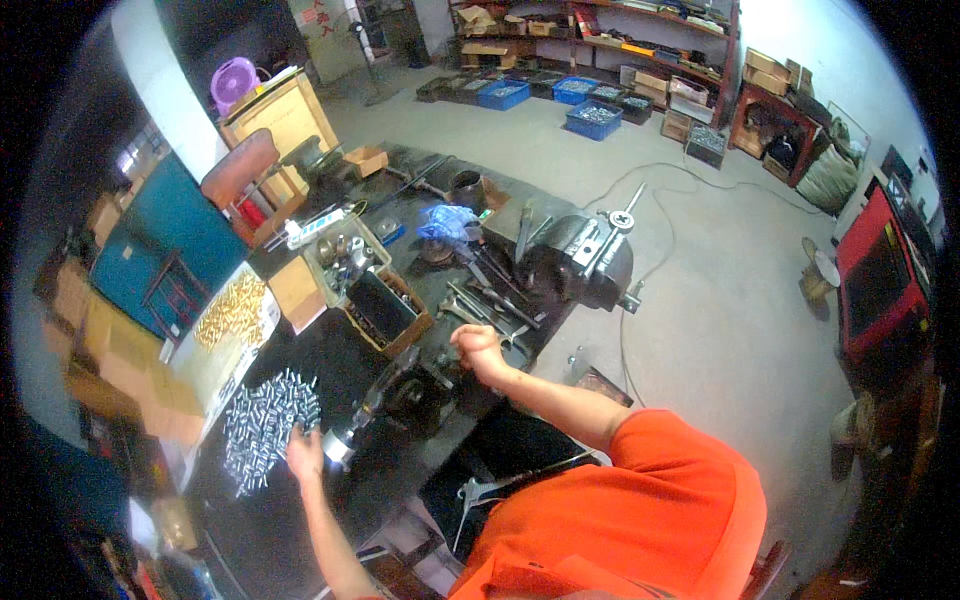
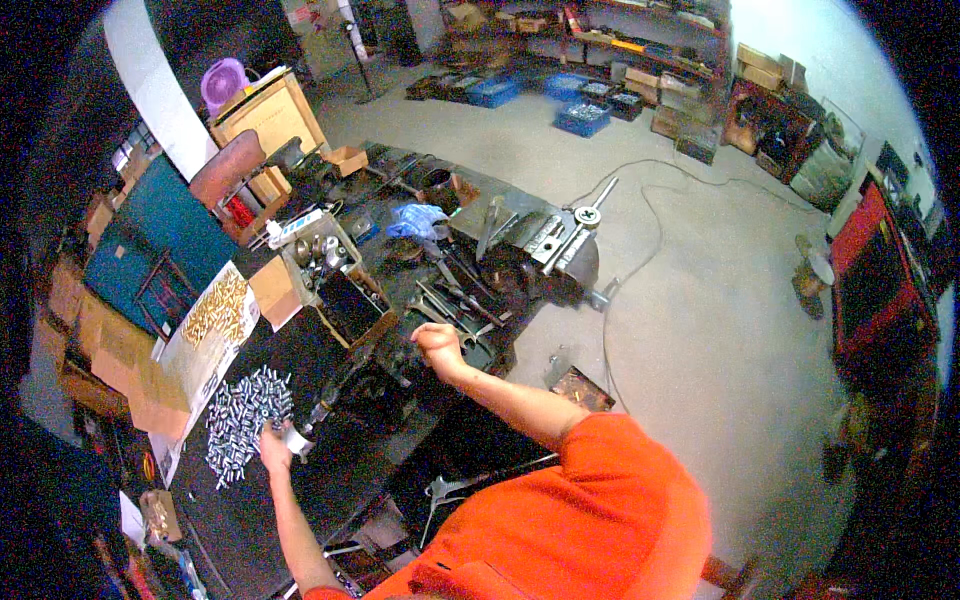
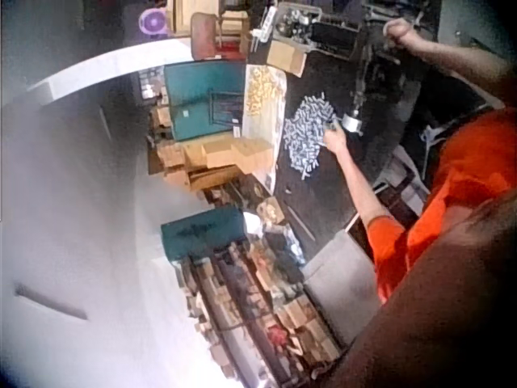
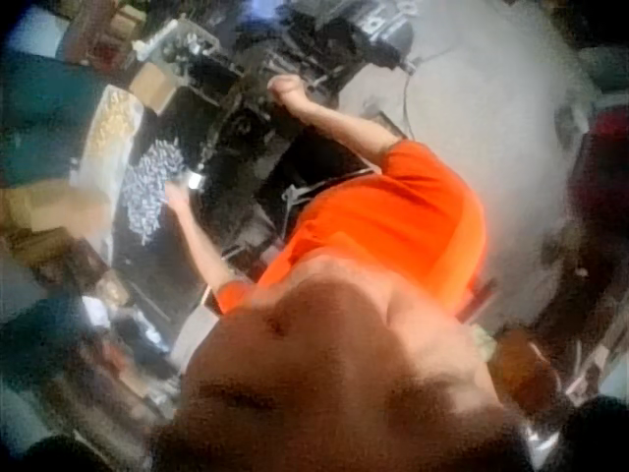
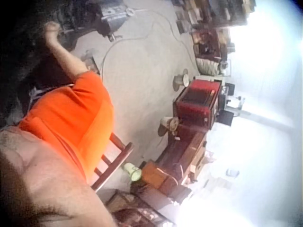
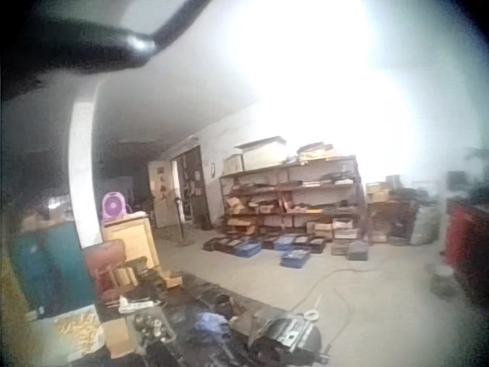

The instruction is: The person repeatedly picks up small metal pins from a table and holds them against a rotating bench grinder, then places the pins into a metal tray. The person continues this cycle throughout the clip.

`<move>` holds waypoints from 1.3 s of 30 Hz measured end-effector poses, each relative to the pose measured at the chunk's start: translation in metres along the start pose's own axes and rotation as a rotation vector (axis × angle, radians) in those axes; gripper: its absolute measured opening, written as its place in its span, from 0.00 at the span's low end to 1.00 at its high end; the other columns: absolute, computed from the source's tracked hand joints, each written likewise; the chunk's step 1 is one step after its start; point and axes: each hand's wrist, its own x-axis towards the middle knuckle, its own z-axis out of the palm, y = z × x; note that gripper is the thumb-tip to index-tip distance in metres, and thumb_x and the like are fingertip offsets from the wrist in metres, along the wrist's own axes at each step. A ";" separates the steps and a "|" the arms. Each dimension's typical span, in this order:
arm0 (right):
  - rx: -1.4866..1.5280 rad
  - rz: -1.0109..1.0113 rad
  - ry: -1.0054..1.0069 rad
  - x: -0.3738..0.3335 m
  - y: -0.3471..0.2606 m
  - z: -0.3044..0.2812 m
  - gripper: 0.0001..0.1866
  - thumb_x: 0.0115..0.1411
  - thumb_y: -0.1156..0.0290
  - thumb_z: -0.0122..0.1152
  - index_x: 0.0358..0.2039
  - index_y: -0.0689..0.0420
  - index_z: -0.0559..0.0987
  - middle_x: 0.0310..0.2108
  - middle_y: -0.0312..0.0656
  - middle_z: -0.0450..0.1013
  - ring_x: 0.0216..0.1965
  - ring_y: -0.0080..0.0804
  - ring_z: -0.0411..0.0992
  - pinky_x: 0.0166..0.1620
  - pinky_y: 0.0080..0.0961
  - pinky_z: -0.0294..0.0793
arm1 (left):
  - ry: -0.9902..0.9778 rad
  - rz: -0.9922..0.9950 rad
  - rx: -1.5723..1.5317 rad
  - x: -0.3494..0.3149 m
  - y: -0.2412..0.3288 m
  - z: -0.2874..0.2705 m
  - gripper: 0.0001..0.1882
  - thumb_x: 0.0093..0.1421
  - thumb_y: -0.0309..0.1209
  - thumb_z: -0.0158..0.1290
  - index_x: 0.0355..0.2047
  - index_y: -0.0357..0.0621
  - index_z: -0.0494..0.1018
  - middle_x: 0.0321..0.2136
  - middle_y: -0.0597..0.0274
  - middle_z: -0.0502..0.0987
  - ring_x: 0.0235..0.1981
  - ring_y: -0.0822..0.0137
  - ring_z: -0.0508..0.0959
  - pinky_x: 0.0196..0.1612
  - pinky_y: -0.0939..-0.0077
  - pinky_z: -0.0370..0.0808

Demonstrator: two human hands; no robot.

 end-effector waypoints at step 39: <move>0.153 0.047 -0.062 0.001 0.012 -0.004 0.07 0.44 0.78 0.44 0.22 0.63 0.72 0.13 0.34 0.61 0.11 0.20 0.56 0.15 0.17 0.55 | 0.171 0.287 -0.553 -0.089 0.008 -0.024 0.09 0.56 0.29 0.49 0.25 0.33 0.68 0.12 0.65 0.65 0.08 0.77 0.62 0.08 0.81 0.57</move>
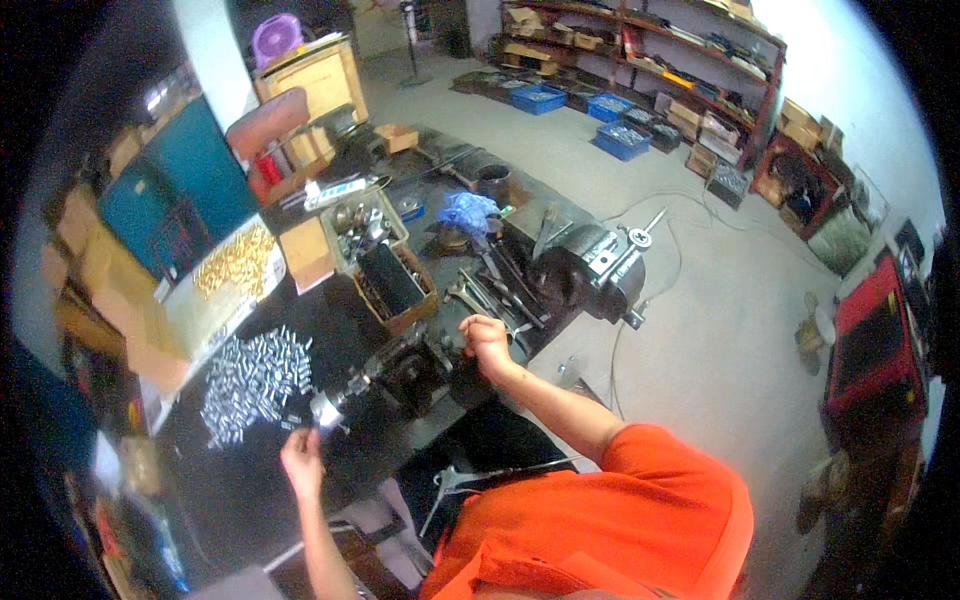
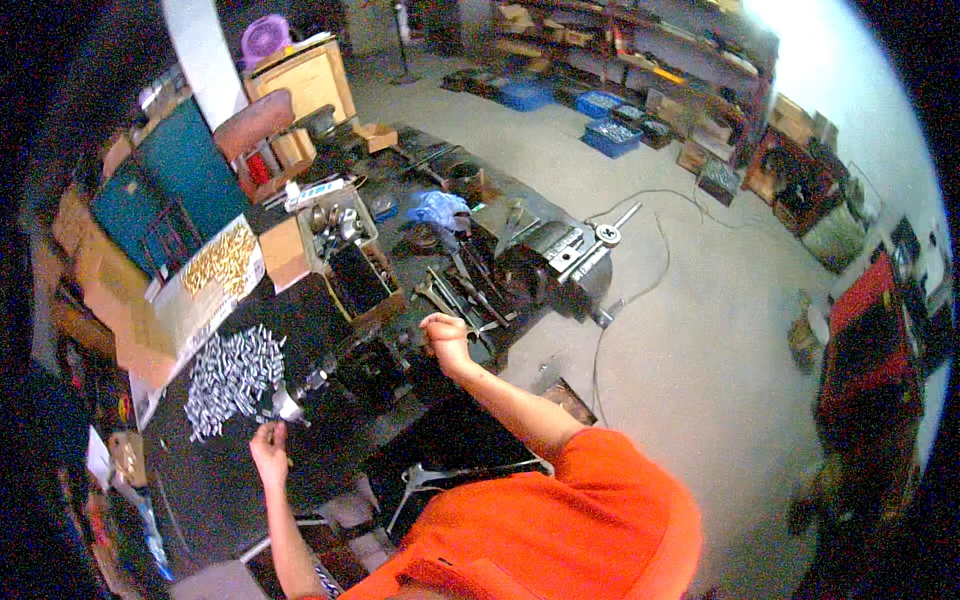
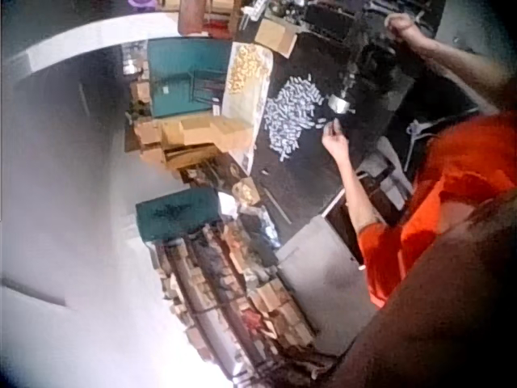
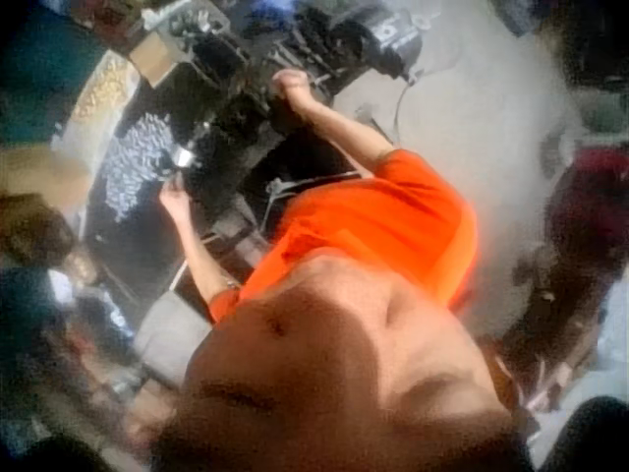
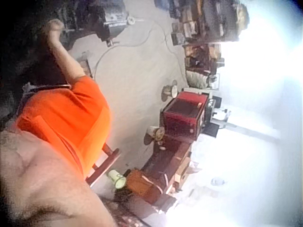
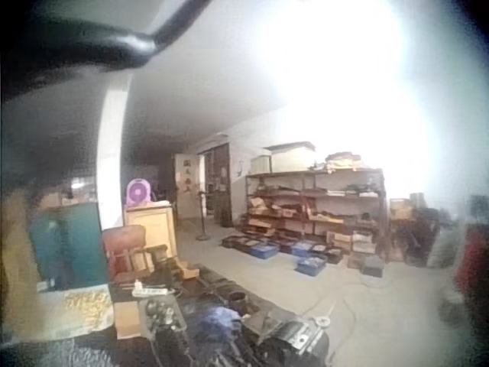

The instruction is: The person repeatedly picks up small metal pins from a table and holds them against a rotating bench grinder, then places the pins into a metal tray. The person continues this cycle throughout the clip.

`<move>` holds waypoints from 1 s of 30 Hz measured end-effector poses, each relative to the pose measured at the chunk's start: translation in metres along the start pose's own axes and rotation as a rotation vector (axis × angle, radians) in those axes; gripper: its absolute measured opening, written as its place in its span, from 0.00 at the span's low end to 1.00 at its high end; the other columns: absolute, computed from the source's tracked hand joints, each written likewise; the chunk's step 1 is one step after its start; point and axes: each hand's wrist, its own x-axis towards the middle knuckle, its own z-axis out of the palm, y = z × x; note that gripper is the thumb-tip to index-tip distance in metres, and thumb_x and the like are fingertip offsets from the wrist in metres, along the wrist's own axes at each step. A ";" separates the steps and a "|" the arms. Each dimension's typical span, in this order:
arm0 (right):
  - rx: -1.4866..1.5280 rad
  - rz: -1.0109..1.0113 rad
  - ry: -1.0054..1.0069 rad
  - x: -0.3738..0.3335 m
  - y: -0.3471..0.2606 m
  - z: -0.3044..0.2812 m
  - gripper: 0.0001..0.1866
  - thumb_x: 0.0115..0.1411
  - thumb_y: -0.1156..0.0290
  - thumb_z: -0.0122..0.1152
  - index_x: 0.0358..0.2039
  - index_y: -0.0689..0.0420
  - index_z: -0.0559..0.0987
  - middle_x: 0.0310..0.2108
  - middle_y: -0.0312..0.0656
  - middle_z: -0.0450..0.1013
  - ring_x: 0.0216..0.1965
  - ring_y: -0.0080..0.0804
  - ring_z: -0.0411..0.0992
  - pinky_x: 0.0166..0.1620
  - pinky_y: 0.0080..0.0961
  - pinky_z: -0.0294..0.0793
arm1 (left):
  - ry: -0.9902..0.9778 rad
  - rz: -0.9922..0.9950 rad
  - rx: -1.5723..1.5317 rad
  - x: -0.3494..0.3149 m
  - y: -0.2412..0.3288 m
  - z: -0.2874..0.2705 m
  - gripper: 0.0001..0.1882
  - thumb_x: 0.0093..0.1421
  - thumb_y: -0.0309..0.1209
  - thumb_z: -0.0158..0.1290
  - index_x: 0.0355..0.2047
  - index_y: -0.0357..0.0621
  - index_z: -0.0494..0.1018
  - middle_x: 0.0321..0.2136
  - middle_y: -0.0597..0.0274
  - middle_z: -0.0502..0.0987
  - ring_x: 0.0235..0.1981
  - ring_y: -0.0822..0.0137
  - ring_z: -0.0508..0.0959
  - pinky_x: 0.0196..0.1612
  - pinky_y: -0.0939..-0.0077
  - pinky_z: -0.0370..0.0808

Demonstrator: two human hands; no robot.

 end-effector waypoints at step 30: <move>-0.139 0.032 0.079 -0.008 -0.004 0.005 0.06 0.51 0.73 0.49 0.19 0.55 0.67 0.13 0.28 0.55 0.15 0.18 0.51 0.20 0.17 0.50 | -0.078 -0.435 -0.815 0.009 0.023 -0.012 0.12 0.56 0.35 0.49 0.25 0.39 0.64 0.12 0.62 0.69 0.11 0.71 0.71 0.17 0.79 0.71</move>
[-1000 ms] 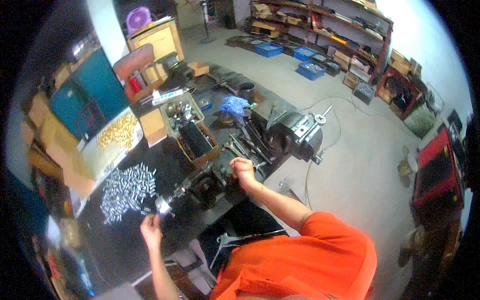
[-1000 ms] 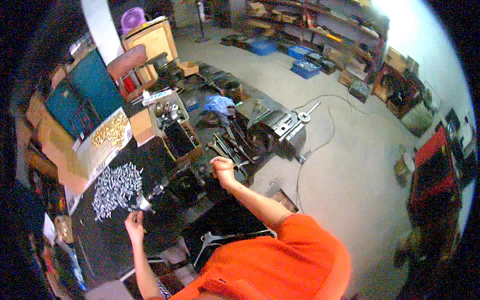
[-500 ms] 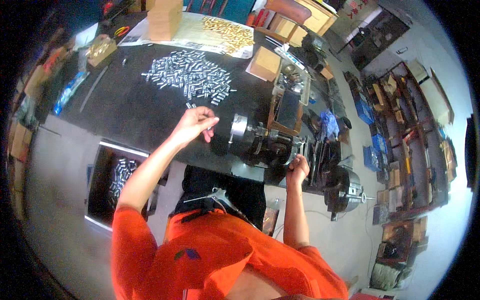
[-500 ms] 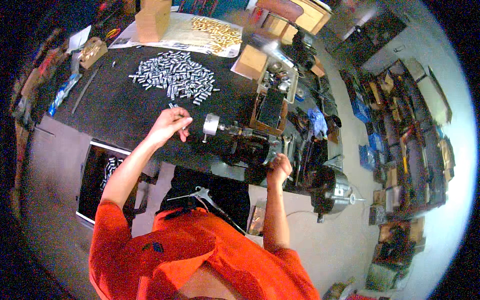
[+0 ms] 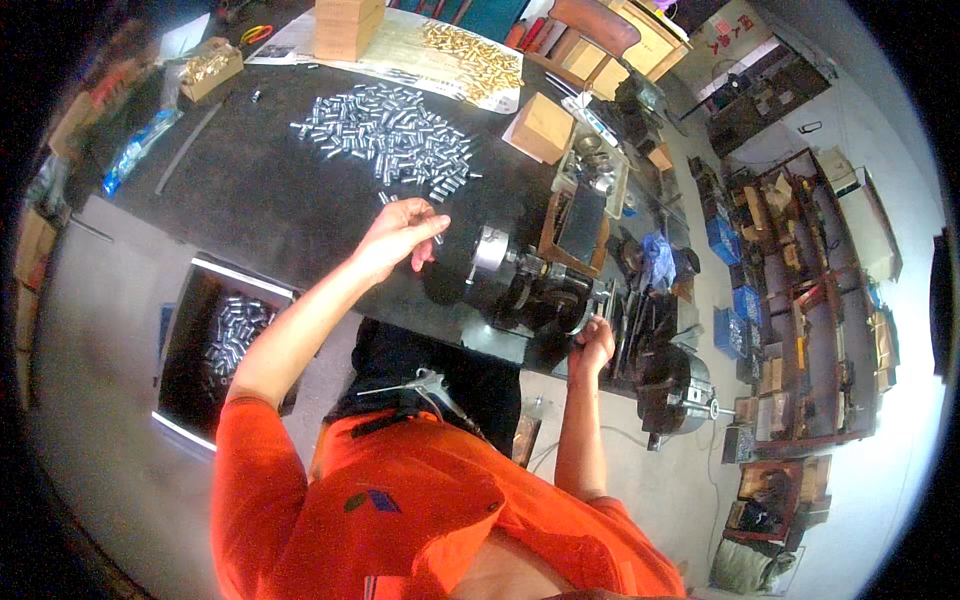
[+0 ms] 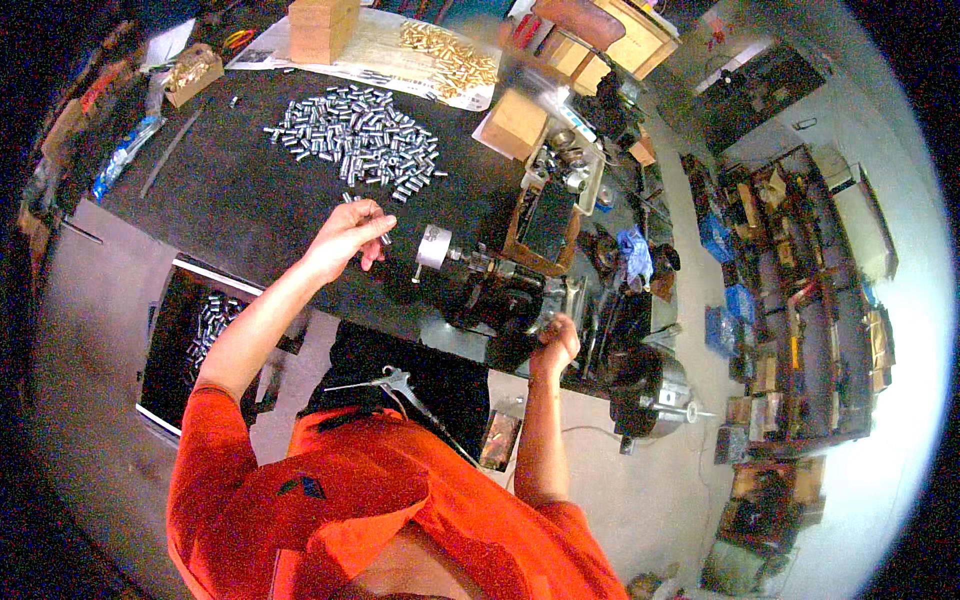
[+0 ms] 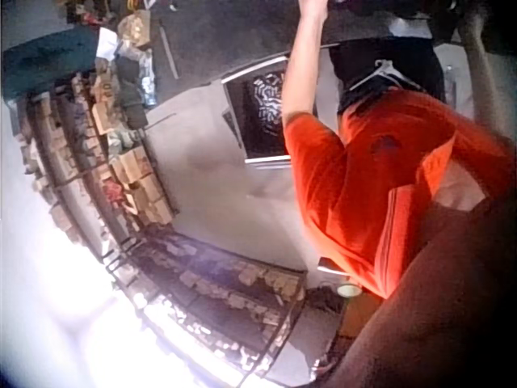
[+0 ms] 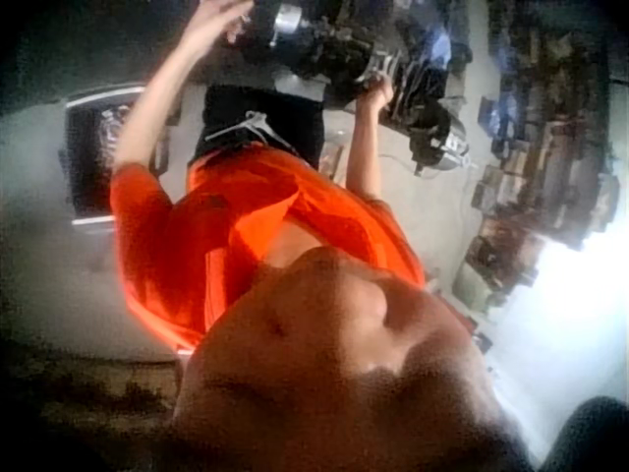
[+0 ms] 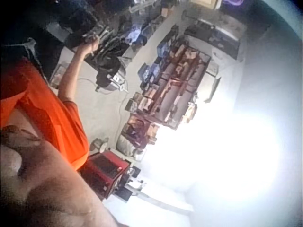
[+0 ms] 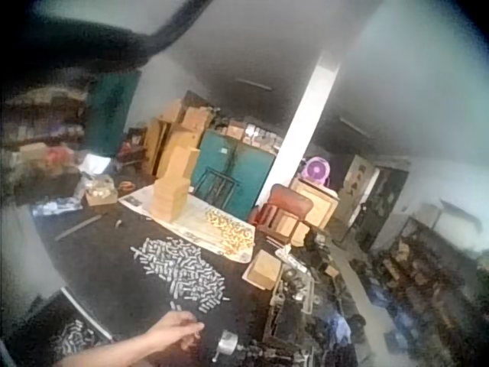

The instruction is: The person repeatedly picks up small metal pins from a table and holds them against a rotating bench grinder, then places the pins into a metal tray. The person continues this cycle throughout the clip.

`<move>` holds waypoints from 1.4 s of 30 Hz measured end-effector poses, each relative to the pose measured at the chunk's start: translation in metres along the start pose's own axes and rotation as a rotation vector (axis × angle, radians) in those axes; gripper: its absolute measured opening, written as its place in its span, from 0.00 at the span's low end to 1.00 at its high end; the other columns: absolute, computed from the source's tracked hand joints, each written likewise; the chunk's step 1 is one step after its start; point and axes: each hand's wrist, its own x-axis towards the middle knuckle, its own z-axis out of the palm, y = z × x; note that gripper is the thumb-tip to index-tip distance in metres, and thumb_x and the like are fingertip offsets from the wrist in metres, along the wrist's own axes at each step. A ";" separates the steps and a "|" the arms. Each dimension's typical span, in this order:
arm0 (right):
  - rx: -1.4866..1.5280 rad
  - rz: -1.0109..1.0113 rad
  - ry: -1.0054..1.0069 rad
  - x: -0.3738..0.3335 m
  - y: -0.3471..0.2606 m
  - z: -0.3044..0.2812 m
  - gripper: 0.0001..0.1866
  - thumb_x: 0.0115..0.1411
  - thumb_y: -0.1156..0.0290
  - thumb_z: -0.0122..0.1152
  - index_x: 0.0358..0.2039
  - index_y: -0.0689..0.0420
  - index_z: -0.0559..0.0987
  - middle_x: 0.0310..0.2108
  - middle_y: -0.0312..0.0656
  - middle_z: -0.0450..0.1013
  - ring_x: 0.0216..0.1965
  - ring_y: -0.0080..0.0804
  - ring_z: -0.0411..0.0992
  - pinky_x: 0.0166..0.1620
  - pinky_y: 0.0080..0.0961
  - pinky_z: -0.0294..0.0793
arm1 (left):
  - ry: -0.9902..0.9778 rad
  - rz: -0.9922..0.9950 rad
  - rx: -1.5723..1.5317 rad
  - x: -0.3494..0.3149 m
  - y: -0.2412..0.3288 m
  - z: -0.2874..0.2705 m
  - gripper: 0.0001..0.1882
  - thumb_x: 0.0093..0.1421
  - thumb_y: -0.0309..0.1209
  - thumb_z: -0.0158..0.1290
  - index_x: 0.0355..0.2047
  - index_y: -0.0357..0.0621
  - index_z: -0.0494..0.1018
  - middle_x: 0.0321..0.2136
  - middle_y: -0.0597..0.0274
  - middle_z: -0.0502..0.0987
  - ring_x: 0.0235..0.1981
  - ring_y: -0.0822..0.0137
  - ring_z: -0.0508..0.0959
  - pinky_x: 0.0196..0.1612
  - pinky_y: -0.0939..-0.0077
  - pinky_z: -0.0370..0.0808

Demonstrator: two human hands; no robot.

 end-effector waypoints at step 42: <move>0.035 -0.044 -0.250 -0.024 -0.049 -0.007 0.08 0.55 0.68 0.46 0.26 0.59 0.69 0.12 0.29 0.53 0.14 0.18 0.49 0.18 0.17 0.47 | -0.233 0.132 0.010 0.011 0.003 0.018 0.05 0.51 0.19 0.50 0.30 0.33 0.68 0.23 0.58 0.74 0.22 0.71 0.75 0.28 0.80 0.72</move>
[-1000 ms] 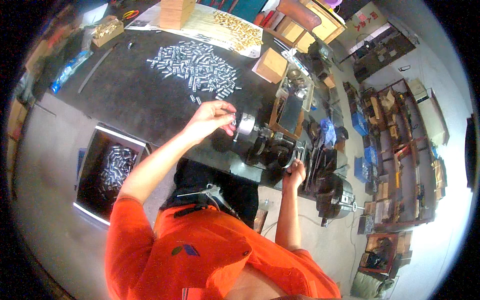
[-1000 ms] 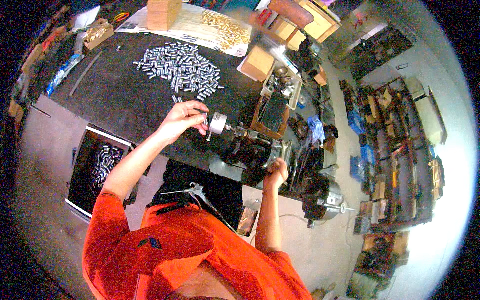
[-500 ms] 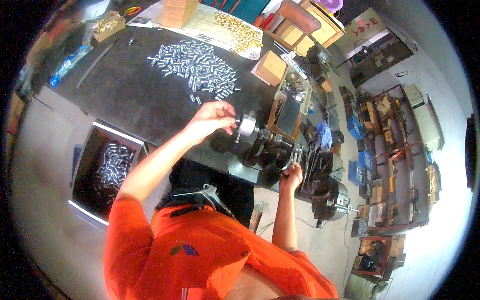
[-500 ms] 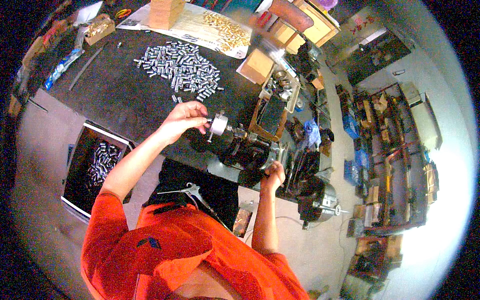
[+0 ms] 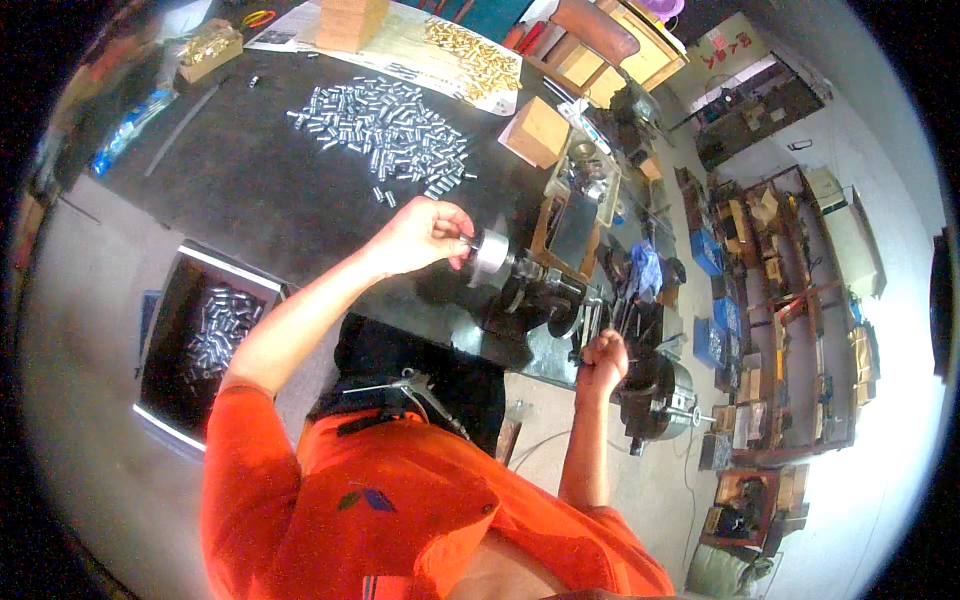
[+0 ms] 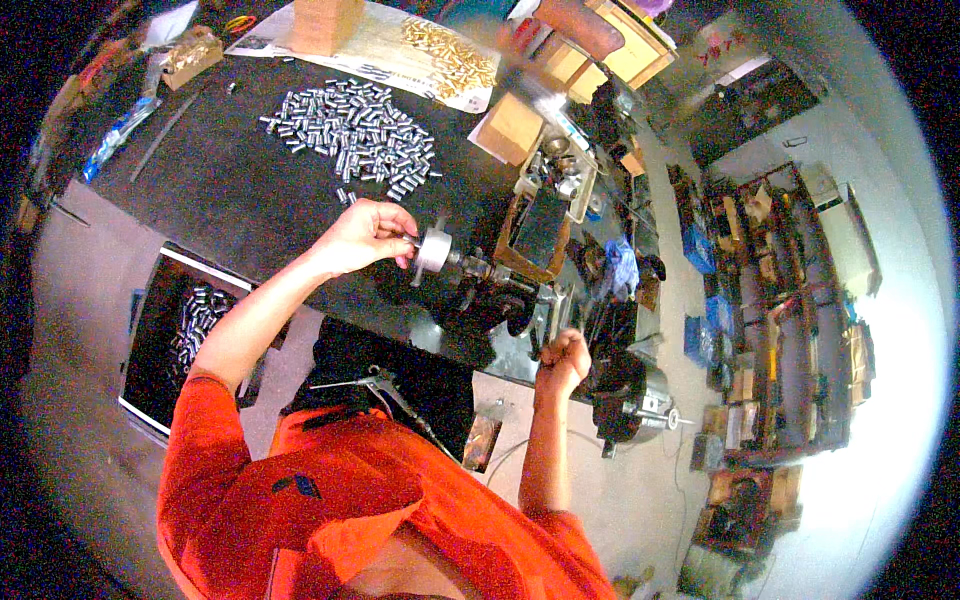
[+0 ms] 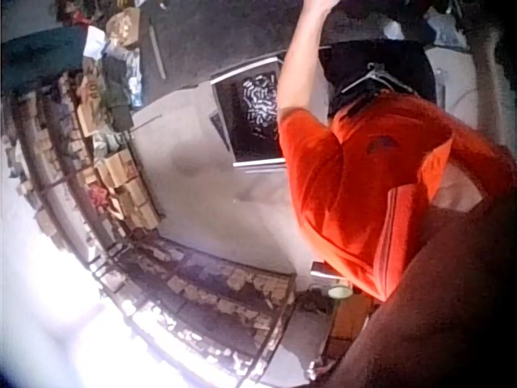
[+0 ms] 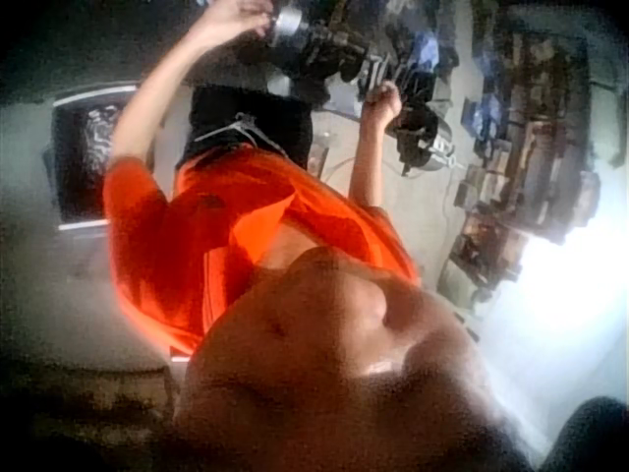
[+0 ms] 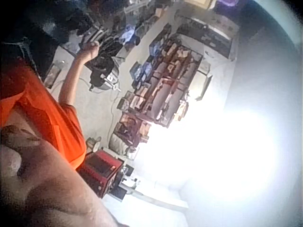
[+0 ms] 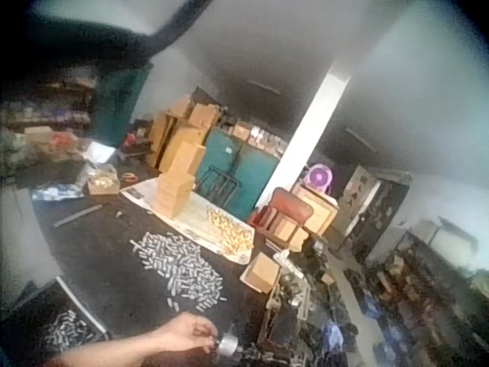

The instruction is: The person repeatedly picks up small metal pins from a table and holds them against a rotating bench grinder, then places the pins into a metal tray. The person continues this cycle throughout the clip.

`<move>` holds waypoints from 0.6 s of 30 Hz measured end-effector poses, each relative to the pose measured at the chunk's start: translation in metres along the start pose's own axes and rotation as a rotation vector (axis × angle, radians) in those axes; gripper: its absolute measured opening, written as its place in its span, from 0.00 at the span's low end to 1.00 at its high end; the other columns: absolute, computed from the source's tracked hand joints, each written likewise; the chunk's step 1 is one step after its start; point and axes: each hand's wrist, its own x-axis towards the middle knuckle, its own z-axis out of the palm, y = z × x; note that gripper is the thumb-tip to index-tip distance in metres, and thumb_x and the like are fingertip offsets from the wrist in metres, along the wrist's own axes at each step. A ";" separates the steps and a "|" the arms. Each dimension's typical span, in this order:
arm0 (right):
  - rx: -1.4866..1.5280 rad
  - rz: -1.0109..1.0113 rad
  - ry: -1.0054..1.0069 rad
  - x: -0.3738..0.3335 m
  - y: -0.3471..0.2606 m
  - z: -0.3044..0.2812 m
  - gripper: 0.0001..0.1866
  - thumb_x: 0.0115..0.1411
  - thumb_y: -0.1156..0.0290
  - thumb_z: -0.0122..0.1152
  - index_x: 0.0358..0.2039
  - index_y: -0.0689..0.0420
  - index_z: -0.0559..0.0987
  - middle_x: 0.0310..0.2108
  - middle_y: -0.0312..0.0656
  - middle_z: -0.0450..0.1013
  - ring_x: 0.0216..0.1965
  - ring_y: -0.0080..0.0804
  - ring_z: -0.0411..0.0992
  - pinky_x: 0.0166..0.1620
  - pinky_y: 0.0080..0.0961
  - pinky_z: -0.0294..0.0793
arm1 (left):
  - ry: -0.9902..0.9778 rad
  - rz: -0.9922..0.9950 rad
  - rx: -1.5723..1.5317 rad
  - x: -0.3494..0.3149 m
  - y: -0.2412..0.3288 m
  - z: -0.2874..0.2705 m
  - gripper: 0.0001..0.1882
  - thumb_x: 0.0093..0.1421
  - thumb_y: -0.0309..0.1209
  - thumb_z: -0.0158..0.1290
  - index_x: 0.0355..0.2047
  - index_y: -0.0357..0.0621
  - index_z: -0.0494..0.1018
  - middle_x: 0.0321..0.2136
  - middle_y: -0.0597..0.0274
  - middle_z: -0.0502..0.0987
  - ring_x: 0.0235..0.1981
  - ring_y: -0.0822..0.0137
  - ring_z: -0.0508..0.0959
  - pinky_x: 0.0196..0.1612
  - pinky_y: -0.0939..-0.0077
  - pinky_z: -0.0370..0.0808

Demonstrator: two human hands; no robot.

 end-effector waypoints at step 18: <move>-0.450 -0.067 0.215 0.100 0.063 0.004 0.09 0.53 0.68 0.46 0.27 0.59 0.72 0.23 0.31 0.64 0.28 0.25 0.64 0.34 0.22 0.63 | 0.114 -0.034 -0.094 0.000 0.004 0.009 0.08 0.56 0.26 0.48 0.29 0.31 0.70 0.19 0.58 0.73 0.16 0.72 0.73 0.21 0.81 0.71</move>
